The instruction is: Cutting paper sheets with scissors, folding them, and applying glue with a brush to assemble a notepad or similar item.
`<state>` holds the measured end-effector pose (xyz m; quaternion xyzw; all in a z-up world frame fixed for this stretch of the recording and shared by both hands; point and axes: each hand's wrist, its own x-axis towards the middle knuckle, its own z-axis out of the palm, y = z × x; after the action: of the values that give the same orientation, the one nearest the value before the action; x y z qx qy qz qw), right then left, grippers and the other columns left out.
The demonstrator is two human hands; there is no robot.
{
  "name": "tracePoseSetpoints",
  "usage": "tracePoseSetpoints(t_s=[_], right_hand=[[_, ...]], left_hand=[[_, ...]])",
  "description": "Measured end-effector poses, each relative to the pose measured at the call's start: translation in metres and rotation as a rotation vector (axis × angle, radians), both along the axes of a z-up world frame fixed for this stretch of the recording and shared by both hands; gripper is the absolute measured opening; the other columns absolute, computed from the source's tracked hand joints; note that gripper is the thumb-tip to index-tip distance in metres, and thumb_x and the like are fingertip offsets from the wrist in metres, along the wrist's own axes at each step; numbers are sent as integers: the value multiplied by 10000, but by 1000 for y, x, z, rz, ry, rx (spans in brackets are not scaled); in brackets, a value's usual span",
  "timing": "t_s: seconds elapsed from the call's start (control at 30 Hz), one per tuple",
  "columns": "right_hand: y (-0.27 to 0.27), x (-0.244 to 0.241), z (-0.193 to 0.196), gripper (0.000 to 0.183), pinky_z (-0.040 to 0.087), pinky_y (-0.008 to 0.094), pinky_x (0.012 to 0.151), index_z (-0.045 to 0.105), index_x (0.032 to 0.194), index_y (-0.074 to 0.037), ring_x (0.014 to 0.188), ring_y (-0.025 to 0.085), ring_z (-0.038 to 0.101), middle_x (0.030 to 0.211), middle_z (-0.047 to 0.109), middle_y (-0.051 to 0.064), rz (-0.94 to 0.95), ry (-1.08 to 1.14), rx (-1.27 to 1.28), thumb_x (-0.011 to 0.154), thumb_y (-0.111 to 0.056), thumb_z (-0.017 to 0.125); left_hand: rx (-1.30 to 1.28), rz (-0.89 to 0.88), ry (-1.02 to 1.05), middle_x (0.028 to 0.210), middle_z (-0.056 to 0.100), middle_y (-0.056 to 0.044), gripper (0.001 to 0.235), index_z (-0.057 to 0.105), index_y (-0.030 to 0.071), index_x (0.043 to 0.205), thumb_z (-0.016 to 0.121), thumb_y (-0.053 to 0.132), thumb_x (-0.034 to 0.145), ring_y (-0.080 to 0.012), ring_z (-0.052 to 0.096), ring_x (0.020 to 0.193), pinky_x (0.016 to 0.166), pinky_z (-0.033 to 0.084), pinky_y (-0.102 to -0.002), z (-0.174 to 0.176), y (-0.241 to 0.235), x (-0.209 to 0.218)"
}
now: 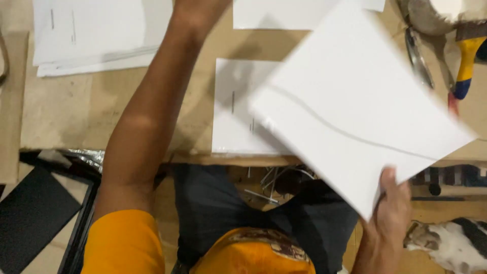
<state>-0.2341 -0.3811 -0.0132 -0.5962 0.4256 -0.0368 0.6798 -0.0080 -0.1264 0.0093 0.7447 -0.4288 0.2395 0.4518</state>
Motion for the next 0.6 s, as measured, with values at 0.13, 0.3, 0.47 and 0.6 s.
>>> tracePoseSetpoints(t_s=[0.13, 0.3, 0.47, 0.6], right_hand=[[11, 34, -23, 514, 584, 261, 755, 408, 1268, -130, 863, 121, 641, 939, 630, -23, 46, -814, -189, 1007, -419, 745], [57, 19, 1, 673, 353, 507, 1330, 81, 1658, -137, 1560, 363, 345, 1718, 233, 248, 511, -901, -498, 1154, -95, 525], [-12, 47, 22, 334, 503, 328, 1038, 526, 1464, 36, 1256, 291, 576, 1422, 607, 239, 464, -984, -827, 1202, 216, 630], [-45, 49, 13, 235, 477, 364, 905, 524, 1411, -20, 1134, 287, 562, 1320, 586, 199, 484, -783, -788, 1187, 28, 578]], left_hand=[[14, -9, -30, 1283, 712, 85, 370, 209, 478, 1433, 534, 335, 1327, -49, 816, 1071, 990, 807, -176, 19, 8, -43], [34, -24, -81, 1357, 731, 97, 418, 162, 526, 1517, 514, 362, 1363, -39, 847, 1127, 1023, 828, -152, 39, 19, -84], [58, -13, -104, 1431, 751, 109, 468, 114, 575, 1601, 494, 389, 1400, -29, 879, 1184, 1055, 850, -128, 51, 38, -106], [62, -7, -114, 1475, 762, 116, 499, 86, 604, 1651, 483, 405, 1422, -24, 898, 1218, 1075, 863, -114, 68, 53, -119]])
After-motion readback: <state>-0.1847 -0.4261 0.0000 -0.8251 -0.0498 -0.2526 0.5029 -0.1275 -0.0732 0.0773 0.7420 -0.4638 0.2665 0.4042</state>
